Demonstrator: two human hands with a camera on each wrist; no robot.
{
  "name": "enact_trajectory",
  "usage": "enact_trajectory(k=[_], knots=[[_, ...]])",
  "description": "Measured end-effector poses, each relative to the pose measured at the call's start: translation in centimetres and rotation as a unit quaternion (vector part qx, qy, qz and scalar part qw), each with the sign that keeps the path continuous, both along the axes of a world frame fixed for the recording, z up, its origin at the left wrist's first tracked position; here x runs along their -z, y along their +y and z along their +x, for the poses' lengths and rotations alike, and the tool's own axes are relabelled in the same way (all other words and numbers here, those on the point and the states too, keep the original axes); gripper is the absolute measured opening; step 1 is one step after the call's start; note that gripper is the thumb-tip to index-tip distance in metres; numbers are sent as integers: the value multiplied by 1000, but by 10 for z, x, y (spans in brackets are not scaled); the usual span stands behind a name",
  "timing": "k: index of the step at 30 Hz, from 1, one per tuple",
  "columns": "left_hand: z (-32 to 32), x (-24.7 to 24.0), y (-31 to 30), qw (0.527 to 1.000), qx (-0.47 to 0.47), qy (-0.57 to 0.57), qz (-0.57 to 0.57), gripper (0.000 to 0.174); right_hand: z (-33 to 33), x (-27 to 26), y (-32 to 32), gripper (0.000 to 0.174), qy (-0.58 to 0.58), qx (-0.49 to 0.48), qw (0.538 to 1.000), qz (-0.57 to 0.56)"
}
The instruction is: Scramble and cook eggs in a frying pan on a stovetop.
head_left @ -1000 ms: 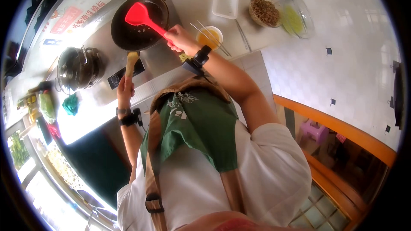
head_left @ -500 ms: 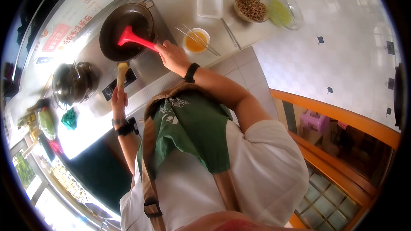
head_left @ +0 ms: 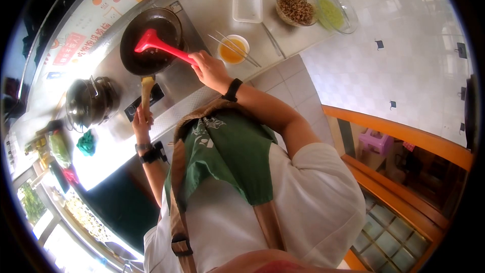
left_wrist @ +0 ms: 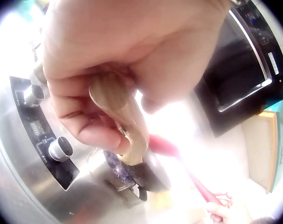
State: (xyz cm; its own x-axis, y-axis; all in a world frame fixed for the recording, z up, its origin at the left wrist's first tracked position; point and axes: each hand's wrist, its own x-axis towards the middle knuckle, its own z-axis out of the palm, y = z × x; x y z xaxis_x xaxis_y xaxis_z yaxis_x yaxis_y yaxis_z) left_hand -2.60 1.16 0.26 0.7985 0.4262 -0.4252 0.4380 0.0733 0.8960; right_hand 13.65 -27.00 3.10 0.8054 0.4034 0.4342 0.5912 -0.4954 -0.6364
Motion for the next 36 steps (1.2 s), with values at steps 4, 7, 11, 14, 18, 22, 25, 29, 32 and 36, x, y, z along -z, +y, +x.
enact_trajectory(k=[4,7,11,14,18,22,25,29,32,36], knots=[[-17,32,28,994,-10,-23,109,38,-6,-2,-4,30,20,2,999,31],[-32,32,45,993,-68,-43,85,37,-12,-4,-4,34,19,17,999,40],[-39,19,42,991,-69,-62,94,51,-14,-3,-6,35,10,17,998,53],[-47,40,55,988,-49,-56,135,45,-14,0,-8,34,25,15,999,43],[-46,36,49,992,-63,-22,107,39,-15,1,-10,35,26,16,999,28],[-45,27,40,990,-79,1,120,37,-16,3,-10,35,19,14,999,32],[-46,30,41,987,-72,-4,144,40,-18,2,-9,35,21,12,999,32],[-48,30,38,986,-66,-13,154,42,-19,2,-9,35,17,6,999,40],[-52,34,39,987,-58,-5,151,45,-20,1,-9,35,22,4,999,38],[-55,42,43,991,-52,-28,120,51,-21,0,-9,35,22,5,999,36]])
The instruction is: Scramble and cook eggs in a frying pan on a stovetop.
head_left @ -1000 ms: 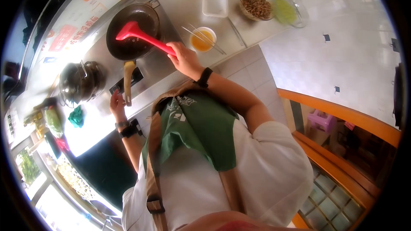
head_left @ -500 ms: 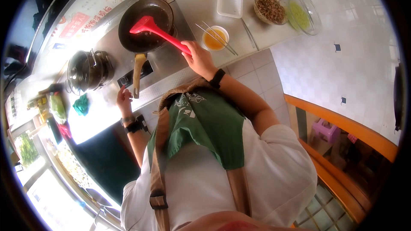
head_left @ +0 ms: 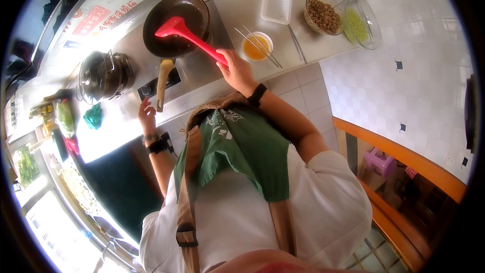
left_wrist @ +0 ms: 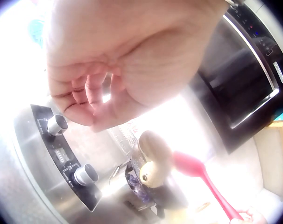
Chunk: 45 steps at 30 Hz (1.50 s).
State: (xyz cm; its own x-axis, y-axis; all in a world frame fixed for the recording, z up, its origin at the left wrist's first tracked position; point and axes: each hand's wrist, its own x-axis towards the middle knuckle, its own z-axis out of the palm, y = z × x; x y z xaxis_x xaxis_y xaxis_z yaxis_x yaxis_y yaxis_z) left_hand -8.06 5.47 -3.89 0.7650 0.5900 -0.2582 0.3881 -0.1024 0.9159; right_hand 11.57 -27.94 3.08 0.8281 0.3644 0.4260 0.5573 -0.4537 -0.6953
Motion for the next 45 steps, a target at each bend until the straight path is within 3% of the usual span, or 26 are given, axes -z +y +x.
enact_trajectory(k=[12,45], knots=[[2,-13,-13,998,-60,14,2,63,-3,-2,2,33,6,-6,1000,-10],[4,-1,-2,999,-36,15,-20,50,-1,-1,5,25,-7,9,1000,13]])
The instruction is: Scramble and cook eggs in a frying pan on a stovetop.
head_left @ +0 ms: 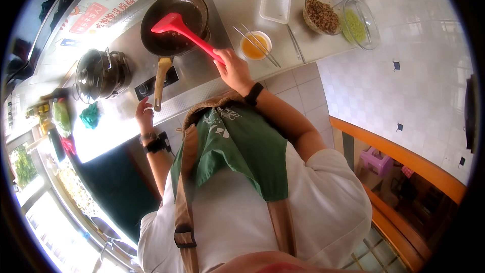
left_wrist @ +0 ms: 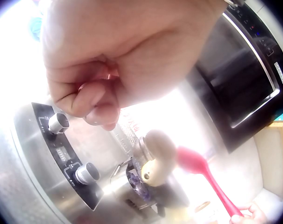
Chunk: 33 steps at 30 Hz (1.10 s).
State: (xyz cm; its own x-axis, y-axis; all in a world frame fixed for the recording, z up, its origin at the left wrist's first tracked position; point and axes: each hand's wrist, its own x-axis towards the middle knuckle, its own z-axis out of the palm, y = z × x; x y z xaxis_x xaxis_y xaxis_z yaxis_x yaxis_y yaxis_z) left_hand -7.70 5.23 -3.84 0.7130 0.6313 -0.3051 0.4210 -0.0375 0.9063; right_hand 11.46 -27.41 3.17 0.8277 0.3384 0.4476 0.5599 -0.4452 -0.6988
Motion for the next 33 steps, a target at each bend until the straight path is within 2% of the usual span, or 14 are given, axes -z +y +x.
enact_trajectory(k=[24,29,33], knots=[[-3,3,-1,1000,-1,-4,-3,52,-4,2,2,29,29,-4,999,-19],[-9,6,-6,999,-9,20,-48,50,-9,-6,1,33,-1,-9,1000,1],[-23,60,-7,994,18,82,-63,38,-16,-5,-4,32,1,-6,1000,1]])
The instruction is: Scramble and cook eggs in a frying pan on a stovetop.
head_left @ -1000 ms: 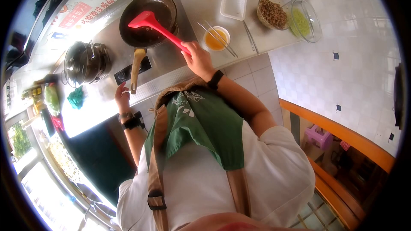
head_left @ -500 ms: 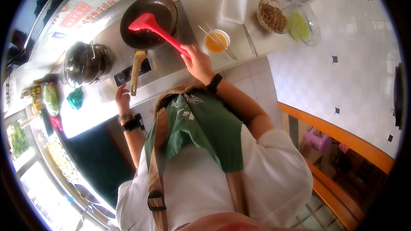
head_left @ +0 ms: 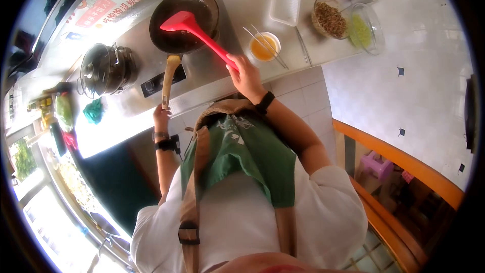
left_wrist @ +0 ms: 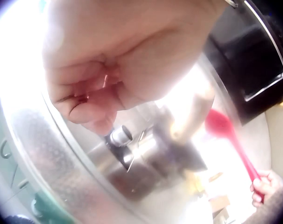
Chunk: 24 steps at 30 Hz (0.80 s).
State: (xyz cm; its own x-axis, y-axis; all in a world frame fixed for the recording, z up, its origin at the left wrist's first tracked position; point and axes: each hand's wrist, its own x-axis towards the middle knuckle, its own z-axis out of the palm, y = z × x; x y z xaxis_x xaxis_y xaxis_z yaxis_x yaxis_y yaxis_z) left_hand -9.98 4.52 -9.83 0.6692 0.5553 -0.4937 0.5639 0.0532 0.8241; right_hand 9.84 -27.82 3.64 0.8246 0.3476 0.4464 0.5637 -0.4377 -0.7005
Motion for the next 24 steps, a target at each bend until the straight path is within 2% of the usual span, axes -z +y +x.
enact_trajectory(k=[4,6,8,10,13,15,20,21,22,24], knots=[[-6,7,-30,996,85,17,-28,31,-4,0,-9,31,30,-1,1000,-1],[-1,-2,-50,994,83,41,-64,29,-3,-4,-12,30,34,-7,999,11],[6,-4,-65,993,95,25,-71,28,-3,-9,-19,29,133,-25,990,41],[15,-5,-83,991,104,8,-79,27,5,-16,-29,29,150,-29,988,34],[41,-13,-114,982,174,-25,-64,32,30,-13,-53,31,69,-8,994,83],[65,-22,-140,978,198,-41,-53,34,51,-6,-81,32,59,11,996,69],[140,-28,-216,963,158,-82,-204,36,93,-1,-163,32,48,49,997,46],[154,-25,-231,957,156,-89,-227,36,96,-1,-177,32,79,48,995,38],[166,-7,-243,954,126,-83,-260,35,99,3,-188,31,95,42,994,39],[190,-9,-272,953,95,-62,-281,34,103,4,-207,32,99,38,994,23]])
